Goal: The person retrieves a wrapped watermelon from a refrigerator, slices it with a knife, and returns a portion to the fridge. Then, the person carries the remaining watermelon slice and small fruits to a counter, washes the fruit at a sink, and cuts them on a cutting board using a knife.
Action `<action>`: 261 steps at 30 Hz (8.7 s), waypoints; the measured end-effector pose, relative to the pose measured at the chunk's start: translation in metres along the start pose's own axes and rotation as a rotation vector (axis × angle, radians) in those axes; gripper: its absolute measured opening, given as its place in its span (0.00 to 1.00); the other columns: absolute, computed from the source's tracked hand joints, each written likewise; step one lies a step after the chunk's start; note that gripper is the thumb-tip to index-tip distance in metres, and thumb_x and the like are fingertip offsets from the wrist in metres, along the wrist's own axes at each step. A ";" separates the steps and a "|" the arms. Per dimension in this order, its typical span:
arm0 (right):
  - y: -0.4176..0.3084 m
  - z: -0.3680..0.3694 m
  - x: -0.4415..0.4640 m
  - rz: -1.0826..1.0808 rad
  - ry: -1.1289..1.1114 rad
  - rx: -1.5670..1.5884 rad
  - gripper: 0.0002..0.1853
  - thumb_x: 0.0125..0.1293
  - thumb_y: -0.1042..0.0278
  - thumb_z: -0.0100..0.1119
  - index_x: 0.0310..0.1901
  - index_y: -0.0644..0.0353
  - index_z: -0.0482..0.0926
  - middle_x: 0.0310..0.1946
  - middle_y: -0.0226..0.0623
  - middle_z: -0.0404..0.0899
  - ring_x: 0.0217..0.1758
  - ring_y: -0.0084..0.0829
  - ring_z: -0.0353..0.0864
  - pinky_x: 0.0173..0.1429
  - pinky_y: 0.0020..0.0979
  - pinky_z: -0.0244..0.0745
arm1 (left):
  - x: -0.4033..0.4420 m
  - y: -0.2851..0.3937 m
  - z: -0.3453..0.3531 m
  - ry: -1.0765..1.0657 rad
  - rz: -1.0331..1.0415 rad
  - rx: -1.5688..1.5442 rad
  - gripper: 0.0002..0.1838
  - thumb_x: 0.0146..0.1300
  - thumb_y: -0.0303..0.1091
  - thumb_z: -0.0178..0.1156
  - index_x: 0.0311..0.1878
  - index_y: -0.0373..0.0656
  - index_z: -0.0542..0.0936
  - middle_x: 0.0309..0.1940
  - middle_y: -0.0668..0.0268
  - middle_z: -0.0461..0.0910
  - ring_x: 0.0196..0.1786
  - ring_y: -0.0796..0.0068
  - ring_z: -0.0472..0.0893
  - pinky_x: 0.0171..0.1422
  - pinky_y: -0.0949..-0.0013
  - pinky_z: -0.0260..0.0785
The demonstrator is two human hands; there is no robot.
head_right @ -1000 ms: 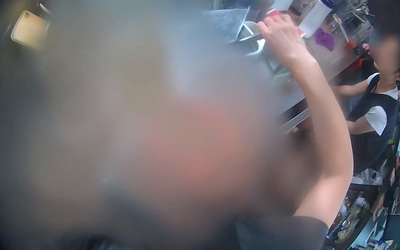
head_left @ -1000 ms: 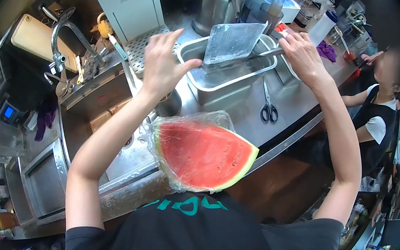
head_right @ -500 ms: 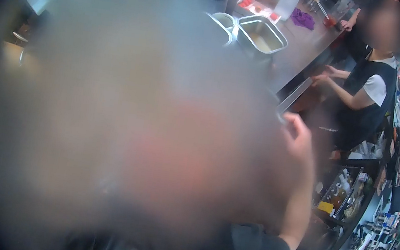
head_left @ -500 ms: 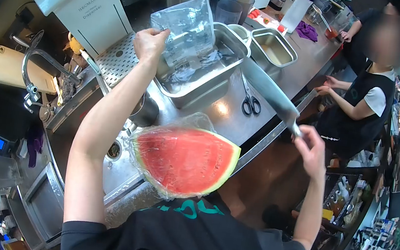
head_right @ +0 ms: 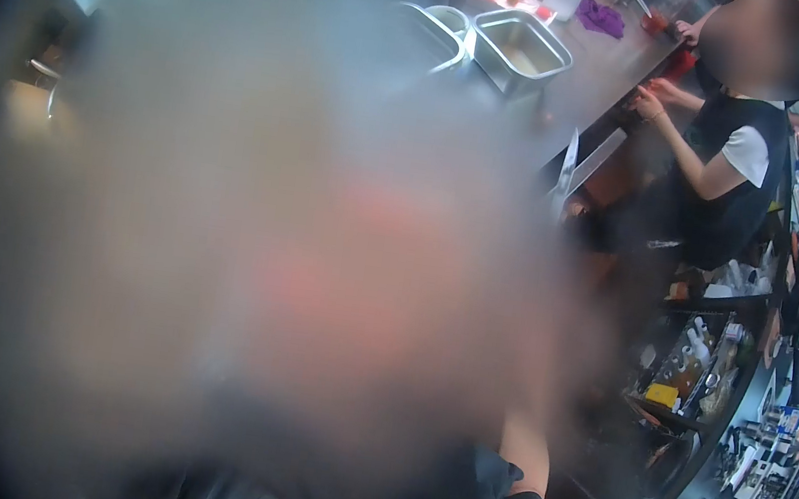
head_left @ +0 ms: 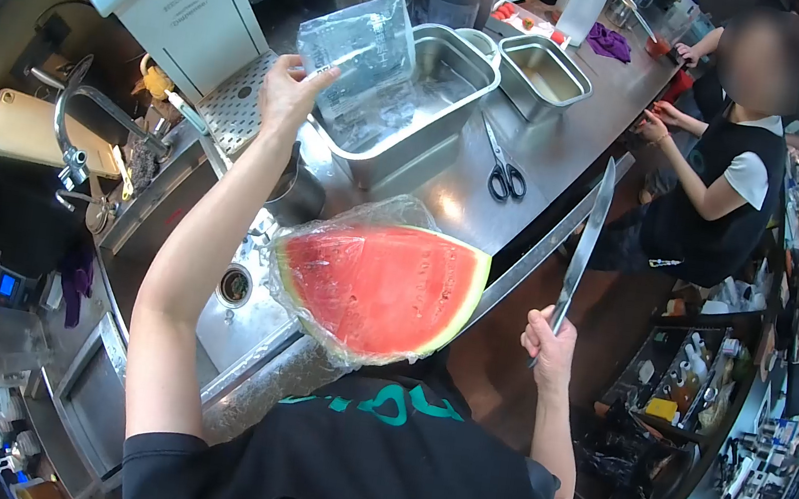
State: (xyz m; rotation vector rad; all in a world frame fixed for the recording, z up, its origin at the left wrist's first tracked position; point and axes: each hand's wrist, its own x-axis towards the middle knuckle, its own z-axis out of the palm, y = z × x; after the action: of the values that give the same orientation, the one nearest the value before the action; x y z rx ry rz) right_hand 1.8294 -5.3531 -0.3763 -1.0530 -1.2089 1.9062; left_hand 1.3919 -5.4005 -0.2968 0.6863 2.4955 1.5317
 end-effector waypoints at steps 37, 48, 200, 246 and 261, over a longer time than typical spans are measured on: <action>0.055 0.086 -0.021 -0.049 -0.089 -0.135 0.18 0.65 0.64 0.53 0.48 0.72 0.71 0.13 0.27 0.69 0.10 0.16 0.63 0.16 0.16 0.59 | -0.163 -0.117 -0.041 -0.545 -0.637 -0.798 0.33 0.58 0.53 0.58 0.55 0.31 0.69 0.32 0.65 0.77 0.34 0.82 0.75 0.36 0.81 0.66; 0.055 0.088 0.022 -0.007 -0.079 0.241 0.15 0.66 0.61 0.51 0.48 0.64 0.70 0.25 0.26 0.74 0.14 0.12 0.66 0.17 0.13 0.61 | -0.166 -0.093 -0.020 -0.534 -0.646 -0.690 0.14 0.60 0.42 0.59 0.35 0.39 0.77 0.27 0.69 0.77 0.29 0.82 0.76 0.35 0.76 0.69; -0.030 0.130 -0.010 -0.337 -0.724 -1.678 0.11 0.60 0.70 0.54 0.35 0.65 0.63 0.19 0.48 0.73 0.22 0.49 0.76 0.26 0.44 0.70 | -0.252 -0.059 -0.058 0.097 -0.616 -1.021 0.39 0.54 0.34 0.65 0.65 0.32 0.57 0.55 0.55 0.69 0.55 0.70 0.71 0.62 0.69 0.59; -0.036 0.145 0.037 0.829 -0.770 -1.446 0.12 0.49 0.69 0.51 0.12 0.63 0.68 0.09 0.30 0.66 0.11 0.22 0.65 0.15 0.26 0.61 | -0.226 -0.095 -0.099 -0.804 -0.251 -0.570 0.53 0.39 0.39 0.72 0.65 0.29 0.51 0.59 0.48 0.63 0.64 0.60 0.61 0.68 0.65 0.50; -0.018 0.120 0.043 0.793 -0.894 -1.252 0.07 0.48 0.71 0.48 0.17 0.62 0.68 0.10 0.28 0.62 0.09 0.21 0.61 0.14 0.24 0.59 | -0.233 -0.094 -0.093 -0.735 -0.106 -0.459 0.59 0.37 0.38 0.74 0.67 0.30 0.45 0.63 0.43 0.56 0.66 0.58 0.59 0.70 0.65 0.49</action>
State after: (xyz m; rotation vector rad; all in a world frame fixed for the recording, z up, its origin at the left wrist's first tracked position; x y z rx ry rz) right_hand 1.7058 -5.3594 -0.3414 -1.4149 -3.1098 2.2098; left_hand 1.5380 -5.6150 -0.3627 0.8223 1.5583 1.3959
